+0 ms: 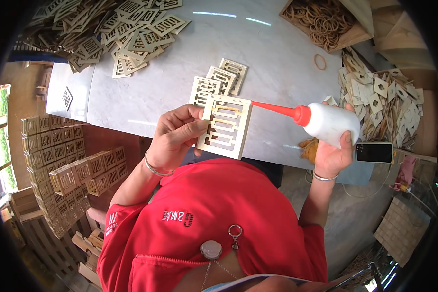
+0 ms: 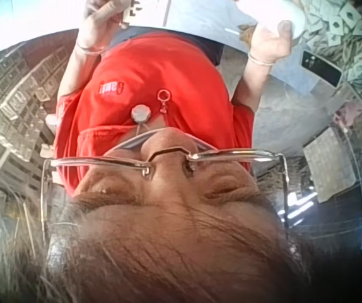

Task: Assemble small laser-cut wooden boxes by applying glue to the edges and securing the pieces with rubber bands.

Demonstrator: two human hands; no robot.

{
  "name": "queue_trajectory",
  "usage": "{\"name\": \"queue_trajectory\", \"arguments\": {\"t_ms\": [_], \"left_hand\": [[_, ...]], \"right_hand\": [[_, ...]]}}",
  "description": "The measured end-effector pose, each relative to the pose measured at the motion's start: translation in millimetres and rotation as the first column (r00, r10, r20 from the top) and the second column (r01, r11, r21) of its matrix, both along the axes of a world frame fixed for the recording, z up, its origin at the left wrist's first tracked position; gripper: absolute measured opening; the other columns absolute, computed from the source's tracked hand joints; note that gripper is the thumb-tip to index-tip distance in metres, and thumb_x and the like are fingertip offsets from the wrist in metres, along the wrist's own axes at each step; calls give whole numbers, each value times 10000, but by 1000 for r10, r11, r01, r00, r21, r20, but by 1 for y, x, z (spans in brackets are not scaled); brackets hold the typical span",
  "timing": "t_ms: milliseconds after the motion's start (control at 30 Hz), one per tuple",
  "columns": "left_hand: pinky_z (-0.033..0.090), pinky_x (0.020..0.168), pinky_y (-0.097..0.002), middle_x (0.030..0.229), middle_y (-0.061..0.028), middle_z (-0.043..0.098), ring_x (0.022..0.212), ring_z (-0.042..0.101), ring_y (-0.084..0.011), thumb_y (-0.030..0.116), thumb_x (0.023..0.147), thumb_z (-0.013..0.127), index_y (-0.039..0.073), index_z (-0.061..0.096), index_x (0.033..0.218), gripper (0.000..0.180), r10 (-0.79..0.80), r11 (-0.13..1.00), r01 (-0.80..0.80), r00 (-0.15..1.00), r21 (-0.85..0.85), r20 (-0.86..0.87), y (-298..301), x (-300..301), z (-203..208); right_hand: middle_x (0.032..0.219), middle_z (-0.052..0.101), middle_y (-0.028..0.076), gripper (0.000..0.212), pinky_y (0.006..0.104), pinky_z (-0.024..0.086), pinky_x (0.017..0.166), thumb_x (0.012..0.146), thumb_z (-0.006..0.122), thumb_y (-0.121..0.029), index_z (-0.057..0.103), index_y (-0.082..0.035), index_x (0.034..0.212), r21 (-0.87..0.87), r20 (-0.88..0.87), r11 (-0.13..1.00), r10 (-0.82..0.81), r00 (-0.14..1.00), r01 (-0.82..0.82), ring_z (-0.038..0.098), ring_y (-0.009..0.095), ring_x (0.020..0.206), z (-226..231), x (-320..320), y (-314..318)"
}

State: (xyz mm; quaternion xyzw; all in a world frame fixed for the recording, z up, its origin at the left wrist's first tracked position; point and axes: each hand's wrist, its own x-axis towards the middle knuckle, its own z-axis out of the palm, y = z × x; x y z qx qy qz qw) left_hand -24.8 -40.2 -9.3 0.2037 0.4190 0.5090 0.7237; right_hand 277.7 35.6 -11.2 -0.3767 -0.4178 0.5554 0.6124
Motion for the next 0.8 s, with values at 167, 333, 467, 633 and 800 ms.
{"name": "queue_trajectory", "arguments": {"t_ms": [167, 333, 467, 633, 800], "left_hand": [[445, 462, -208, 831, -103, 628, 581, 555, -95, 52, 901, 522, -25, 570, 966, 111, 3, 1000, -3, 1000, 15, 26, 0, -3, -2], [442, 461, -209, 823, -99, 628, 564, 547, -93, 51, 902, 518, -24, 568, 966, 110, 12, 1000, -13, 999, 16, 33, 3, -2, -6], [435, 455, -210, 791, -96, 624, 547, 538, -93, 52, 904, 507, -24, 564, 963, 112, 31, 999, -31, 999, 8, 43, 3, -3, -7], [431, 455, -207, 770, -96, 621, 536, 535, -94, 54, 906, 499, -25, 563, 959, 114, 51, 999, -51, 997, -1, 61, 2, -3, -5], [413, 462, -215, 770, -85, 615, 528, 514, -94, 42, 901, 494, -23, 563, 949, 107, 66, 998, -65, 997, -21, 43, 3, -2, -5]], "right_hand": [[1163, 534, 191, 689, 479, 347, 1016, 784, 641, -308, 369, 29, 1321, 11, 3, 1000, 19, 1000, -19, 495, 392, 1139, 3, -2, -1], [1164, 539, 188, 702, 481, 348, 1015, 777, 651, -302, 359, 26, 1324, 31, -2, 998, 50, 999, -50, 496, 390, 1141, -2, 3, 0], [1085, 555, 173, 672, 514, 403, 980, 744, 665, -286, 392, 25, 1273, 47, -7, 998, 44, 999, -43, 536, 314, 1066, -2, 2, -5], [1107, 548, 178, 683, 515, 410, 974, 747, 662, -289, 370, 21, 1280, 64, 0, 993, 102, 995, -102, 540, 317, 1064, 3, 0, -12], [1114, 541, 178, 700, 498, 437, 932, 735, 674, -297, 367, 6, 1286, 78, -5, 982, 173, 985, -172, 561, 344, 1038, 5, 2, -16]]}}
